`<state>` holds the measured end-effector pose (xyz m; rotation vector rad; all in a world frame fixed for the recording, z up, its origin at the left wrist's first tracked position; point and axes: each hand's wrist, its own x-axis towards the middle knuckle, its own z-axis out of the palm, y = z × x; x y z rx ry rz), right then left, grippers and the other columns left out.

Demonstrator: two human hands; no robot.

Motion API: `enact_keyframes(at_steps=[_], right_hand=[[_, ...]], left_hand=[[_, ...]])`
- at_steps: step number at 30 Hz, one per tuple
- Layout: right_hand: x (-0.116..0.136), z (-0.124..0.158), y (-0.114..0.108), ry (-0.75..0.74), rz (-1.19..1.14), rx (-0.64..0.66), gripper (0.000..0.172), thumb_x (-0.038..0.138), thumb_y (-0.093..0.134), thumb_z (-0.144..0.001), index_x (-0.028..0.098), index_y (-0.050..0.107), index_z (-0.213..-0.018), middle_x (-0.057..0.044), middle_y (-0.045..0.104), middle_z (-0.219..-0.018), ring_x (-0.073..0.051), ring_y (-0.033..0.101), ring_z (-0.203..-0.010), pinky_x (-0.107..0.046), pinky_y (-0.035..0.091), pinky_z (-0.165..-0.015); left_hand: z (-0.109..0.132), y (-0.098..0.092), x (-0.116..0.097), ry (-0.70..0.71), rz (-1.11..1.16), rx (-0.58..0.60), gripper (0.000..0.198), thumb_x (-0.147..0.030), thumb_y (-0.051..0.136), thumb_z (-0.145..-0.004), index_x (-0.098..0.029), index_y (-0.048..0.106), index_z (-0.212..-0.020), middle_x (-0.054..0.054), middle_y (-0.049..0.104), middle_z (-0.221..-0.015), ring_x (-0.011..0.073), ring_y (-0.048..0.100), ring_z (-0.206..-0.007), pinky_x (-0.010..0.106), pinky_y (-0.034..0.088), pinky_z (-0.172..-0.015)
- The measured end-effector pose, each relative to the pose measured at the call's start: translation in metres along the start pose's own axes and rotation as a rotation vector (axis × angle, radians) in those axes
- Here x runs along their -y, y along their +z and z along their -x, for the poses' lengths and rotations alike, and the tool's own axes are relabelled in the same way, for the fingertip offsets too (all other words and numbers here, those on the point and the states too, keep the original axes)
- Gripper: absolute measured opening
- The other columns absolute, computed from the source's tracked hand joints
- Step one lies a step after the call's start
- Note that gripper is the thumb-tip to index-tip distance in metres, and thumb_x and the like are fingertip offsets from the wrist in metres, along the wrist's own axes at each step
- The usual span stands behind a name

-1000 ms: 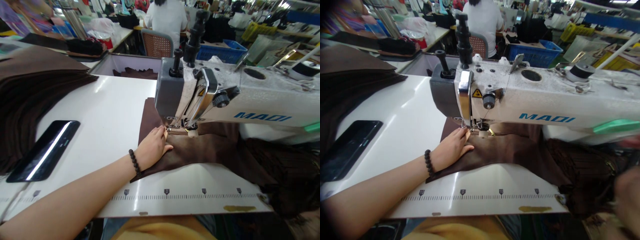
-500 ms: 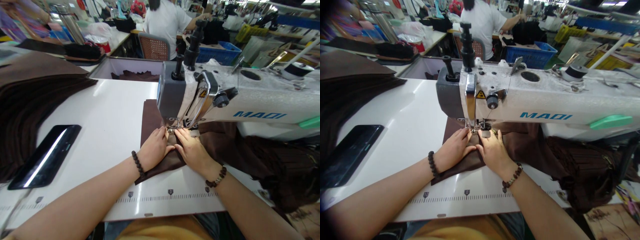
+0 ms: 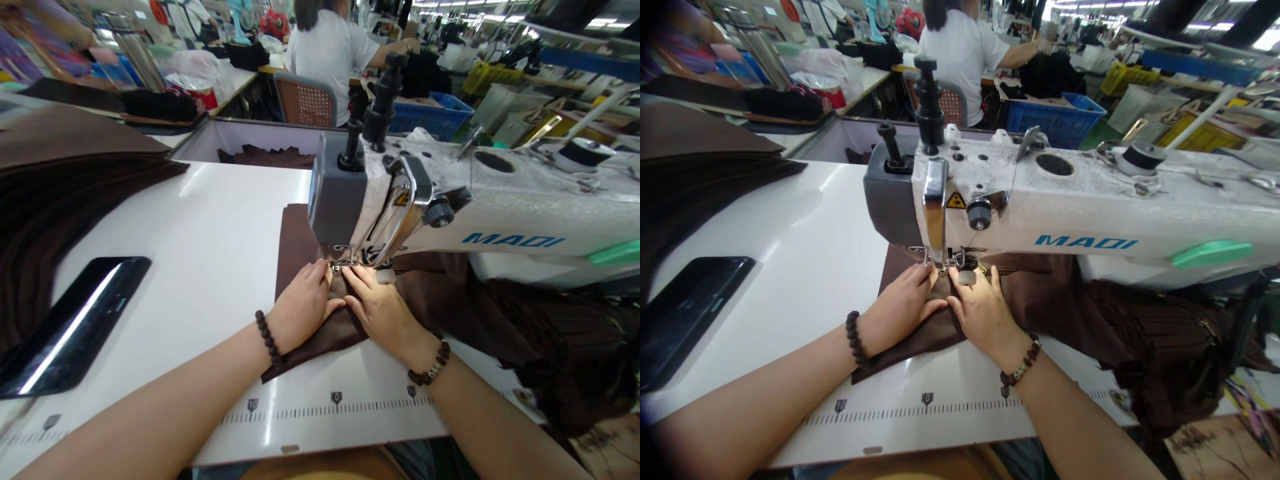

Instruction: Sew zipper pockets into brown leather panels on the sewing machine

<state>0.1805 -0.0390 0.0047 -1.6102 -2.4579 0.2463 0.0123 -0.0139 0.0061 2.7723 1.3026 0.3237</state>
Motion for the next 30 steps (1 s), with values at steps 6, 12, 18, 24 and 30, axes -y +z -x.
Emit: enact_keyframes(at_steps=[6, 12, 18, 24, 30], right_hand=[[-0.0013, 0.0001, -0.0002, -0.005, -0.007, 0.001, 0.045, 0.029, 0.033, -0.091, 0.014, 0.037, -0.133, -0.012, 0.045, -0.131, -0.025, 0.035, -0.124, -0.049, 0.03, -0.101], [0.0005, 0.0001, -0.0008, 0.013, -0.006, 0.002, 0.045, 0.029, 0.034, -0.091, 0.013, 0.037, -0.132, -0.011, 0.043, -0.132, -0.024, 0.034, -0.124, -0.048, 0.03, -0.101], [0.0015, -0.0014, -0.0011, 0.018, -0.006, -0.002, 0.044, 0.029, 0.034, -0.091, 0.012, 0.038, -0.132, -0.011, 0.044, -0.132, -0.024, 0.035, -0.124, -0.047, 0.031, -0.101], [-0.0008, -0.0039, -0.0013, 0.016, 0.007, -0.007, 0.042, 0.028, 0.034, -0.091, 0.012, 0.041, -0.13, -0.01, 0.045, -0.131, -0.024, 0.04, -0.12, -0.045, 0.034, -0.1], [-0.0027, -0.0066, -0.0005, 0.024, 0.011, -0.024, 0.041, 0.028, 0.035, -0.09, 0.013, 0.044, -0.127, -0.01, 0.047, -0.129, -0.024, 0.044, -0.116, -0.046, 0.035, -0.099]], left_hand=[[-0.0003, -0.0013, -0.0009, -0.01, 0.009, 0.009, 0.05, -0.039, 0.06, -0.079, 0.001, 0.051, -0.108, 0.02, 0.051, -0.113, 0.0276, 0.049, -0.105, 0.037, 0.041, -0.094], [-0.0002, -0.0005, -0.0019, -0.001, 0.001, 0.012, 0.056, -0.042, 0.058, -0.079, 0.001, 0.048, -0.114, 0.019, 0.05, -0.116, 0.0276, 0.046, -0.11, 0.038, 0.038, -0.098], [-0.0007, 0.0007, -0.0011, -0.008, 0.019, 0.017, 0.057, -0.04, 0.06, -0.078, 0.001, 0.047, -0.116, 0.02, 0.05, -0.117, 0.0283, 0.045, -0.113, 0.039, 0.038, -0.097], [-0.0034, 0.0009, -0.001, -0.019, -0.003, 0.024, 0.051, -0.04, 0.06, -0.078, 0.001, 0.052, -0.109, 0.02, 0.051, -0.112, 0.0289, 0.047, -0.109, 0.04, 0.039, -0.096], [-0.0054, 0.0006, 0.0006, -0.009, 0.018, 0.001, 0.045, -0.036, 0.061, -0.079, 0.0, 0.053, -0.105, 0.02, 0.053, -0.108, 0.0292, 0.048, -0.107, 0.04, 0.042, -0.092]])
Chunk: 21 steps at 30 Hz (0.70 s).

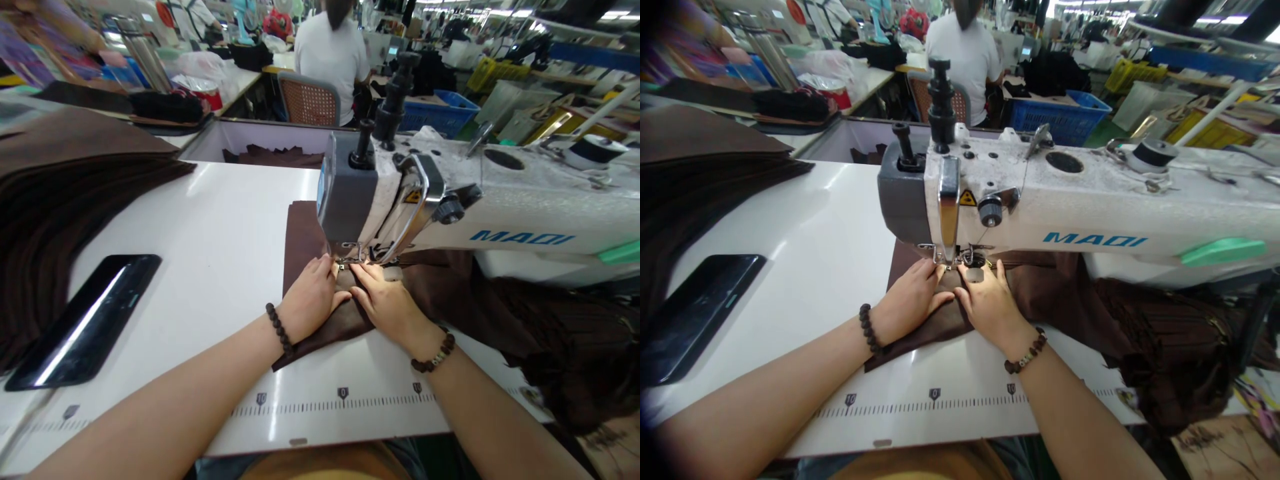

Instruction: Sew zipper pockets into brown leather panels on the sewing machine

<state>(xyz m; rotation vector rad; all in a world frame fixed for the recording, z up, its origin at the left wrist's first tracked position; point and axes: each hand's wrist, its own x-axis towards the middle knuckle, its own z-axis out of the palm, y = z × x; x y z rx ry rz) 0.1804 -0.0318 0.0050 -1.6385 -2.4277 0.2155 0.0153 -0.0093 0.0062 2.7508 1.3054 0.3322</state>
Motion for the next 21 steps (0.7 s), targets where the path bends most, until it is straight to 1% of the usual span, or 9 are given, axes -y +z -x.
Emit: enact_keyframes(at_steps=[5, 8, 14, 21], right_hand=[[0.0, -0.0011, -0.0025, 0.0, 0.001, -0.001, 0.042, 0.03, 0.034, -0.091, 0.012, 0.045, -0.127, -0.011, 0.048, -0.128, -0.023, 0.042, -0.118, -0.044, 0.033, -0.1], [-0.0003, -0.0018, -0.0028, -0.006, -0.003, -0.012, 0.041, 0.029, 0.034, -0.091, 0.012, 0.046, -0.126, -0.011, 0.05, -0.126, -0.023, 0.041, -0.119, -0.045, 0.032, -0.101], [-0.0027, -0.0029, -0.0007, -0.017, -0.005, -0.028, 0.04, 0.03, 0.034, -0.091, 0.013, 0.048, -0.124, -0.012, 0.05, -0.126, -0.024, 0.041, -0.119, -0.048, 0.031, -0.101], [-0.0015, -0.0039, -0.0005, -0.009, 0.016, -0.021, 0.04, 0.03, 0.032, -0.091, 0.015, 0.048, -0.124, -0.01, 0.051, -0.124, -0.025, 0.042, -0.118, -0.047, 0.032, -0.1]], left_hand=[[-0.0005, 0.0011, 0.0015, 0.021, -0.015, -0.029, 0.042, -0.034, 0.06, -0.08, 0.0, 0.054, -0.104, 0.02, 0.053, -0.108, 0.0286, 0.05, -0.104, 0.04, 0.042, -0.092], [-0.0012, 0.0015, 0.0018, 0.027, -0.033, -0.026, 0.042, -0.035, 0.059, -0.081, 0.002, 0.054, -0.102, 0.021, 0.052, -0.108, 0.0287, 0.05, -0.102, 0.039, 0.043, -0.091], [-0.0034, 0.0023, 0.0021, 0.033, -0.053, -0.04, 0.039, -0.037, 0.055, -0.083, -0.001, 0.056, -0.096, 0.02, 0.053, -0.105, 0.0281, 0.051, -0.099, 0.041, 0.043, -0.089], [-0.0036, 0.0007, 0.0052, 0.045, -0.048, -0.027, 0.038, -0.036, 0.056, -0.082, 0.0, 0.057, -0.093, 0.02, 0.054, -0.101, 0.0283, 0.051, -0.098, 0.038, 0.045, -0.086]])
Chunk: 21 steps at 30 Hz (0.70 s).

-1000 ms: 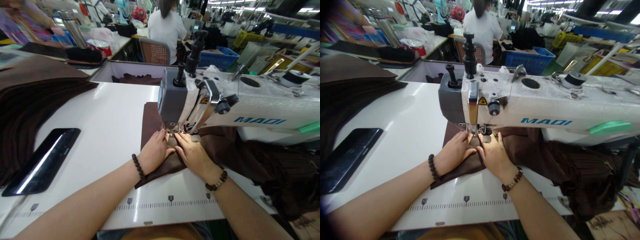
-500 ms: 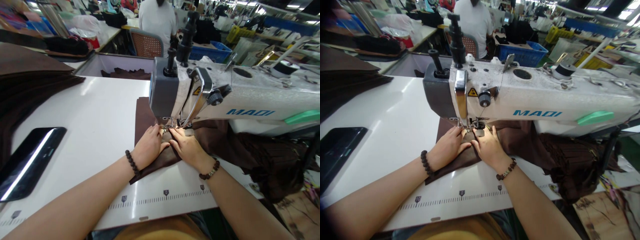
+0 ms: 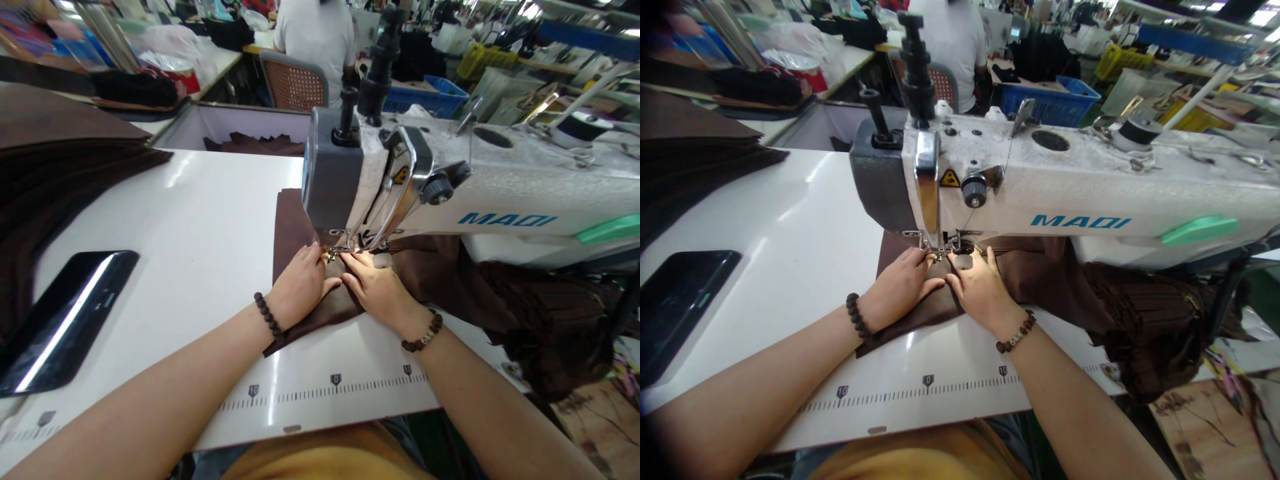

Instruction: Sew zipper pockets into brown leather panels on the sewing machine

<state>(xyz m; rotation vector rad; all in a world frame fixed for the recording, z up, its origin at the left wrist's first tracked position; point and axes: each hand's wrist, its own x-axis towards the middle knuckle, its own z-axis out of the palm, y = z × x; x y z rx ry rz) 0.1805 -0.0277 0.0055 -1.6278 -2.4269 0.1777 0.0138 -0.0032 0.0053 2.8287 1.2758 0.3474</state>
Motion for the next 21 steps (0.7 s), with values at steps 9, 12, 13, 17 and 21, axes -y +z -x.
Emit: enact_keyframes(at_steps=[9, 12, 13, 17, 21], right_hand=[[0.012, 0.009, -0.03, 0.165, 0.286, 0.162, 0.051, 0.043, 0.046, -0.085, 0.013, 0.045, -0.126, -0.023, 0.047, -0.124, -0.037, 0.046, -0.111, -0.062, 0.032, -0.088], [0.015, 0.0, -0.072, 0.051, 0.21, 0.509, 0.042, 0.036, 0.049, -0.084, 0.01, 0.053, -0.117, -0.019, 0.062, -0.102, -0.028, 0.06, -0.092, -0.04, 0.046, -0.077], [0.015, -0.004, -0.086, -0.019, 0.117, 0.641, 0.036, 0.033, 0.049, -0.085, 0.011, 0.056, -0.113, -0.015, 0.065, -0.096, -0.023, 0.062, -0.086, -0.034, 0.047, -0.075], [0.008, -0.009, -0.106, -0.149, -0.35, 0.912, 0.031, 0.024, 0.037, -0.09, 0.014, 0.059, -0.111, -0.004, 0.067, -0.094, -0.012, 0.063, -0.08, -0.022, 0.048, -0.072], [-0.007, 0.008, -0.067, -0.166, -0.151, 0.292, 0.031, 0.023, 0.044, -0.087, 0.017, 0.057, -0.115, -0.009, 0.057, -0.117, -0.019, 0.052, -0.109, -0.035, 0.039, -0.095]], left_hand=[[-0.001, -0.001, 0.015, 0.084, 0.003, 0.056, 0.042, -0.04, 0.055, -0.083, -0.004, 0.054, -0.104, 0.016, 0.054, -0.108, 0.0244, 0.05, -0.103, 0.036, 0.038, -0.094], [-0.006, -0.007, 0.039, 0.184, 0.066, 0.121, 0.033, -0.033, 0.054, -0.085, -0.011, 0.053, -0.109, 0.012, 0.054, -0.116, 0.0234, 0.047, -0.112, 0.038, 0.035, -0.098], [-0.008, -0.01, 0.049, 0.206, 0.087, 0.133, 0.03, -0.029, 0.053, -0.085, -0.013, 0.053, -0.11, 0.011, 0.053, -0.119, 0.0232, 0.046, -0.114, 0.039, 0.034, -0.099], [-0.005, -0.026, 0.067, 0.206, 0.098, 0.123, 0.021, -0.018, 0.048, -0.086, -0.016, 0.057, -0.104, 0.008, 0.054, -0.12, 0.0218, 0.051, -0.108, 0.04, 0.038, -0.096], [0.011, -0.035, 0.042, 0.209, 0.134, 0.106, 0.021, -0.019, 0.047, -0.088, -0.013, 0.057, -0.104, 0.009, 0.056, -0.117, 0.0214, 0.054, -0.106, 0.037, 0.041, -0.096]])
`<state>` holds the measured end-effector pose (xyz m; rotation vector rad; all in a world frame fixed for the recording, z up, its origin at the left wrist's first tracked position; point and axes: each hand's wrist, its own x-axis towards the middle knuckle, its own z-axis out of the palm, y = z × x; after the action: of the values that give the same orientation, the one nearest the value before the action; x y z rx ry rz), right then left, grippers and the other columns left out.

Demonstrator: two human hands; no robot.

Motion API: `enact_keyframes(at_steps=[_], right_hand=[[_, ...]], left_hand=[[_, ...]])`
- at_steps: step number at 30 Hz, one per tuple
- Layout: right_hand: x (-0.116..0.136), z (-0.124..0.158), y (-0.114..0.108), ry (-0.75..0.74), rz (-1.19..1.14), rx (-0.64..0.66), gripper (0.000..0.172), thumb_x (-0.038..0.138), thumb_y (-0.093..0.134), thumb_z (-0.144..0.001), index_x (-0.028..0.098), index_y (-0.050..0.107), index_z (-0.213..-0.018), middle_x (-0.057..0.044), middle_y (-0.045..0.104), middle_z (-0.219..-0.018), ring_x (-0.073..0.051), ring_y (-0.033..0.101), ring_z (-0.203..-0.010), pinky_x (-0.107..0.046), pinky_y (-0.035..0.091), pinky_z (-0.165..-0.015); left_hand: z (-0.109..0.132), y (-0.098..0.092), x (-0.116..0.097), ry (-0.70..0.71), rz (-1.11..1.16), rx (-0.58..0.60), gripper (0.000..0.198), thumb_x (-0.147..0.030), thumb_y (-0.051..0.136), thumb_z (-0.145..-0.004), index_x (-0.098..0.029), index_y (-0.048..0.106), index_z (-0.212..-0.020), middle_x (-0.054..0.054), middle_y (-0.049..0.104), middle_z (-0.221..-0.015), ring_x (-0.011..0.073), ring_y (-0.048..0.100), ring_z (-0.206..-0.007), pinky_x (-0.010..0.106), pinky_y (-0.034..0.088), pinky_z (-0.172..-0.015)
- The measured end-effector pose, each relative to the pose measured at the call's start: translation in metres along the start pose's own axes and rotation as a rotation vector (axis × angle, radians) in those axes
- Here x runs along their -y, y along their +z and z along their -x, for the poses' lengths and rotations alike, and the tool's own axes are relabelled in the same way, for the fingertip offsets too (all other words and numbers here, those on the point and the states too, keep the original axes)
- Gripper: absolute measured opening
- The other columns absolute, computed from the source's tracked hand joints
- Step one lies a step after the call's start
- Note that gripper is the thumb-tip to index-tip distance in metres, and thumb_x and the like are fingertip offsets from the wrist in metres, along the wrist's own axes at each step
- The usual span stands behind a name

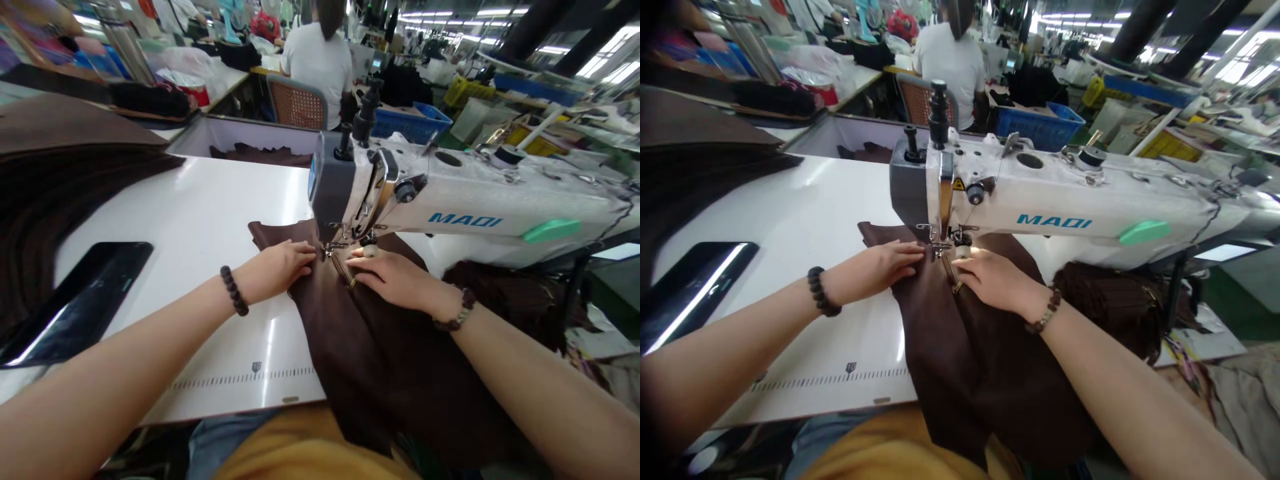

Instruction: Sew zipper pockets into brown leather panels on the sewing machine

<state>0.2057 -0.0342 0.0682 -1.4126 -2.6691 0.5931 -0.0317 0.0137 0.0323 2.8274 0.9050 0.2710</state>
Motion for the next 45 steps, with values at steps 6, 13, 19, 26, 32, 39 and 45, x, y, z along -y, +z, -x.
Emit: enact_keyframes(at_steps=[6, 13, 19, 26, 32, 39, 45], right_hand=[[0.012, 0.013, 0.06, 0.161, 0.252, -0.142, 0.043, 0.026, 0.042, -0.088, 0.022, 0.041, -0.131, -0.012, 0.034, -0.139, -0.028, 0.033, -0.126, -0.049, 0.032, -0.098], [0.044, 0.008, 0.072, 0.305, 0.348, -0.245, 0.044, 0.029, 0.043, -0.087, 0.021, 0.042, -0.13, -0.014, 0.037, -0.136, -0.029, 0.041, -0.113, -0.046, 0.039, -0.088], [0.041, 0.008, 0.075, 0.312, 0.354, -0.279, 0.043, 0.034, 0.042, -0.087, 0.024, 0.044, -0.129, -0.011, 0.042, -0.133, -0.028, 0.043, -0.105, -0.045, 0.038, -0.084], [0.033, 0.009, 0.073, 0.282, 0.32, -0.294, 0.042, 0.039, 0.042, -0.087, 0.027, 0.045, -0.128, -0.008, 0.043, -0.132, -0.026, 0.041, -0.106, -0.043, 0.035, -0.086], [0.03, 0.01, 0.074, 0.273, 0.308, -0.295, 0.042, 0.039, 0.042, -0.087, 0.028, 0.045, -0.127, -0.007, 0.043, -0.131, -0.026, 0.04, -0.108, -0.043, 0.033, -0.088], [0.029, 0.009, 0.075, 0.276, 0.313, -0.301, 0.041, 0.038, 0.043, -0.087, 0.028, 0.046, -0.127, -0.007, 0.044, -0.131, -0.026, 0.04, -0.109, -0.043, 0.033, -0.089], [0.027, 0.008, 0.072, 0.248, 0.294, -0.325, 0.04, 0.035, 0.045, -0.086, 0.025, 0.049, -0.125, -0.009, 0.045, -0.129, -0.027, 0.041, -0.109, -0.045, 0.036, -0.089]], left_hand=[[0.002, 0.018, -0.037, -0.003, -0.002, -0.039, 0.031, -0.031, 0.048, -0.088, -0.008, 0.056, -0.108, 0.014, 0.055, -0.115, 0.0231, 0.054, -0.105, 0.035, 0.043, -0.094], [0.01, 0.036, -0.033, 0.038, -0.071, -0.095, 0.037, -0.033, 0.048, -0.087, -0.01, 0.051, -0.116, 0.016, 0.049, -0.121, 0.0278, 0.046, -0.114, 0.047, 0.036, -0.099], [0.014, 0.042, -0.026, 0.108, -0.046, -0.1, 0.038, -0.032, 0.048, -0.088, -0.013, 0.048, -0.12, 0.015, 0.049, -0.121, 0.0265, 0.046, -0.114, 0.049, 0.035, -0.1], [0.015, 0.043, -0.017, 0.139, 0.001, -0.073, 0.036, -0.032, 0.044, -0.09, -0.013, 0.049, -0.12, 0.014, 0.046, -0.128, 0.0271, 0.041, -0.121, 0.051, 0.032, -0.101], [0.014, 0.04, -0.019, 0.139, 0.03, -0.051, 0.034, -0.03, 0.046, -0.089, -0.011, 0.05, -0.118, 0.014, 0.048, -0.128, 0.0269, 0.041, -0.121, 0.052, 0.031, -0.102], [0.014, 0.038, -0.018, 0.129, 0.038, -0.043, 0.035, -0.031, 0.046, -0.089, -0.012, 0.05, -0.118, 0.014, 0.048, -0.128, 0.026, 0.041, -0.121, 0.051, 0.03, -0.102], [0.009, 0.04, -0.014, 0.112, 0.038, -0.014, 0.034, -0.03, 0.048, -0.089, -0.014, 0.05, -0.119, 0.014, 0.046, -0.13, 0.0253, 0.039, -0.123, 0.05, 0.028, -0.104]])
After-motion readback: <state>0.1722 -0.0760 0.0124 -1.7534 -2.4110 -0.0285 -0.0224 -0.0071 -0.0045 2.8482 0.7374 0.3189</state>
